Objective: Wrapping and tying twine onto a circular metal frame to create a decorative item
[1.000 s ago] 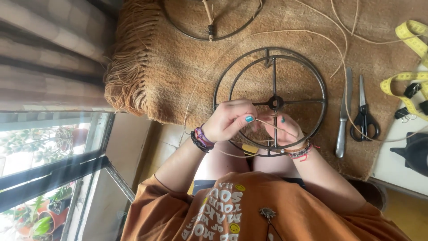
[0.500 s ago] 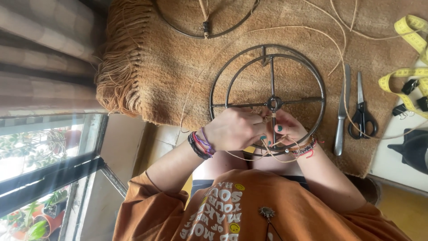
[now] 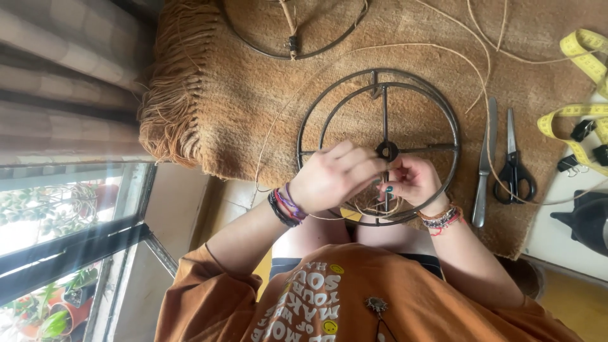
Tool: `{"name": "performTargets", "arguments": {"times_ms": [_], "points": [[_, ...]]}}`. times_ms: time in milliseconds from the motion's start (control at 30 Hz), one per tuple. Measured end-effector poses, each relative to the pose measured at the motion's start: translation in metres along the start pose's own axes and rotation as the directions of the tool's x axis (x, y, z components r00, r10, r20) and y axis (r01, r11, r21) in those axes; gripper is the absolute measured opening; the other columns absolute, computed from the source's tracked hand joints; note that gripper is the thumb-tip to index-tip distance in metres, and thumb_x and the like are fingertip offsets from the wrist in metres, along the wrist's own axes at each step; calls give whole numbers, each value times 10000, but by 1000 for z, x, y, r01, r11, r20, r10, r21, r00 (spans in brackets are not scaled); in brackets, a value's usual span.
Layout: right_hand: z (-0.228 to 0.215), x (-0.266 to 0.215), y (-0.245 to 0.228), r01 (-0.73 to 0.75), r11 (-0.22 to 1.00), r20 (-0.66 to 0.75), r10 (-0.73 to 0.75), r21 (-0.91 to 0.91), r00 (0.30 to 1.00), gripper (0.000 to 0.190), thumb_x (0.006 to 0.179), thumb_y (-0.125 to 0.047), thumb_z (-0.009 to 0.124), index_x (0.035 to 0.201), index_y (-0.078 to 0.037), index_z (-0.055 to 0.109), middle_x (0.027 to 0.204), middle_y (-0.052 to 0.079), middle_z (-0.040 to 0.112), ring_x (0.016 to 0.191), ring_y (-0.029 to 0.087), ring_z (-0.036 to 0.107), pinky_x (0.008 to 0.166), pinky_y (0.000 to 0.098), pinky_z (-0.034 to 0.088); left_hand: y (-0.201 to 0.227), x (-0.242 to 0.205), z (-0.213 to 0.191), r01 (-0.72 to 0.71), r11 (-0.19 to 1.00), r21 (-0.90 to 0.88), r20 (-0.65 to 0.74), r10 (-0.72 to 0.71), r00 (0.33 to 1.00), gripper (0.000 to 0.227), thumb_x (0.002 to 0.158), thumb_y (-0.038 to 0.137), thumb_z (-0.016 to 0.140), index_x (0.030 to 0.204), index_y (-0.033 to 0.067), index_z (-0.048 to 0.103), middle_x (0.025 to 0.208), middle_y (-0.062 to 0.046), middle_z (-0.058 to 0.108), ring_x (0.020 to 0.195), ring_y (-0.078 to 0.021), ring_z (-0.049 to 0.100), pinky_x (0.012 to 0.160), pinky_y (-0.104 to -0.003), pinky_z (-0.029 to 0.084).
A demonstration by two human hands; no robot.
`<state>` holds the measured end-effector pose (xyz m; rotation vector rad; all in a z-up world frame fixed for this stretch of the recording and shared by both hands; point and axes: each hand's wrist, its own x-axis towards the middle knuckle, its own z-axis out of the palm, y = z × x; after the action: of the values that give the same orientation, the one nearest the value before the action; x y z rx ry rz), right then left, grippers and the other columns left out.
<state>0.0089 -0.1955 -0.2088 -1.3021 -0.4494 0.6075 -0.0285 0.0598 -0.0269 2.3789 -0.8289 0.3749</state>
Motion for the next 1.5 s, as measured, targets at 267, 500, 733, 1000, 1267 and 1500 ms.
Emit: {"name": "performTargets", "arguments": {"times_ms": [267,500,733,1000,1267,1500], "points": [[-2,-3,6,-8,997,-33,6,-78,999,407,710,-150,922,890,44,613,565,139,656,466,157,680,406,268,524,-23,40,6,-333,917,221,60,328,943,190,777,308,894,887,216,770,1196,29,590,1290,-228,505,1085,-416,455],[10,-4,-25,-66,990,-12,68,123,998,476,770,-56,864,816,-81,390,585,181,638,500,220,712,418,246,543,-29,51,19,-303,951,56,246,281,928,238,777,282,832,767,147,636,996,56,582,899,-189,698,868,-370,599],[7,-6,-30,-72,985,32,67,160,997,463,812,-20,814,807,-95,357,565,193,647,495,274,738,402,299,560,-20,61,11,-291,952,96,354,241,904,181,883,229,792,797,155,651,933,79,511,756,-110,660,756,-299,601],[0,-14,-19,213,892,-5,-230,399,973,245,944,15,618,815,-23,414,507,249,596,410,319,691,316,250,487,-22,37,43,-36,971,-237,240,95,966,203,909,228,728,801,67,666,1058,-61,548,1050,-346,618,931,-480,502],[-12,-10,-33,177,984,94,-177,2,980,253,920,-178,679,733,-9,652,829,180,646,790,223,635,663,355,538,-25,32,27,-98,743,-662,-13,119,993,342,1015,301,606,719,144,673,817,-8,643,899,-243,623,1003,-451,389],[18,-10,-60,28,937,218,-110,348,970,474,1054,-400,517,720,-66,475,715,-2,487,729,96,498,620,272,336,-9,25,-7,-133,886,-445,-9,144,989,293,993,331,682,755,160,693,748,15,696,1015,-230,725,1122,-486,290]]}}
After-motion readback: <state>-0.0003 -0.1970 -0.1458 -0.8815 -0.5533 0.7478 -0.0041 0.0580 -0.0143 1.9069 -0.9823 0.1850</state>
